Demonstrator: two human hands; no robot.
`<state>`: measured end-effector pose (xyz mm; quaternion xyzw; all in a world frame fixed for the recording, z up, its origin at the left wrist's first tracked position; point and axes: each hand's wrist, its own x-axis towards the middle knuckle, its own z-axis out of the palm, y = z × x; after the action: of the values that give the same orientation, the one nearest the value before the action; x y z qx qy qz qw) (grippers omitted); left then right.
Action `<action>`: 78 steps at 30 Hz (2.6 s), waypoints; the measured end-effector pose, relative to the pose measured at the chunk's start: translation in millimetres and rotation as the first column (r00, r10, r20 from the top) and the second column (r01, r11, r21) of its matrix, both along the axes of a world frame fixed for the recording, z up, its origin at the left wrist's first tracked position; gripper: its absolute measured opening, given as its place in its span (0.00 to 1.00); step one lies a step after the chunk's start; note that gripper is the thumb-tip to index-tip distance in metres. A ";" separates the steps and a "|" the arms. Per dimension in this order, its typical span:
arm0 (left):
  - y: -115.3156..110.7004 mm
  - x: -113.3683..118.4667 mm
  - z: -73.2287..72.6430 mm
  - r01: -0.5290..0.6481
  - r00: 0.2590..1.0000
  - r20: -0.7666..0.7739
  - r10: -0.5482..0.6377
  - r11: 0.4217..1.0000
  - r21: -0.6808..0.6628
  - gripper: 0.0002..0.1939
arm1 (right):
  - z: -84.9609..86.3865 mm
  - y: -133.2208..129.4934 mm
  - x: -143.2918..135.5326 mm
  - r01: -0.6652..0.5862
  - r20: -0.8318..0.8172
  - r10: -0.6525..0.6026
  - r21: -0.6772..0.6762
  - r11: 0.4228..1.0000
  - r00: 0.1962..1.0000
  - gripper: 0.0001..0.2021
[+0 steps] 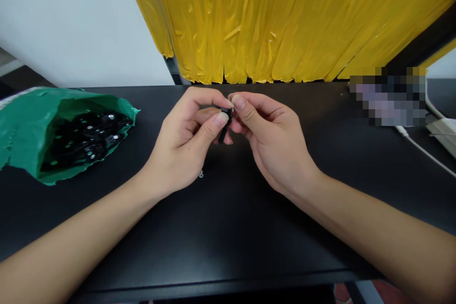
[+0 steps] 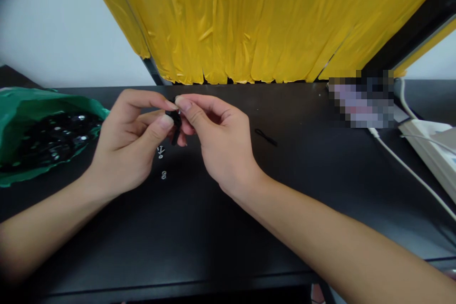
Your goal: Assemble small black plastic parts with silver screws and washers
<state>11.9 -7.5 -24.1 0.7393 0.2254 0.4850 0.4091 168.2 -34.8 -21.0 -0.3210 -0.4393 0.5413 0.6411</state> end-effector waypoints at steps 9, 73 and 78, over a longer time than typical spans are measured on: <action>-1.2 2.6 -2.9 0.021 0.998 0.060 -0.017 0.997 -0.073 0.06 | -0.3 -1.8 -4.2 0.003 -0.036 -0.004 -0.012 1.000 0.999 0.10; 6.9 5.0 0.5 0.106 0.984 0.170 -0.050 0.936 -0.337 0.12 | 8.6 5.3 17.2 -0.225 -0.044 0.221 -0.194 0.955 0.974 0.09; 10.6 2.3 -1.5 0.150 0.978 0.187 -0.095 0.940 -0.306 0.10 | 9.0 4.5 13.8 -0.191 -0.030 0.189 -0.178 0.965 0.982 0.11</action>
<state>14.2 3.1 -25.6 0.6325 0.2185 0.4768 0.5699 182.0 -30.4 -12.0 -0.3305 -0.4132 0.6397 0.5575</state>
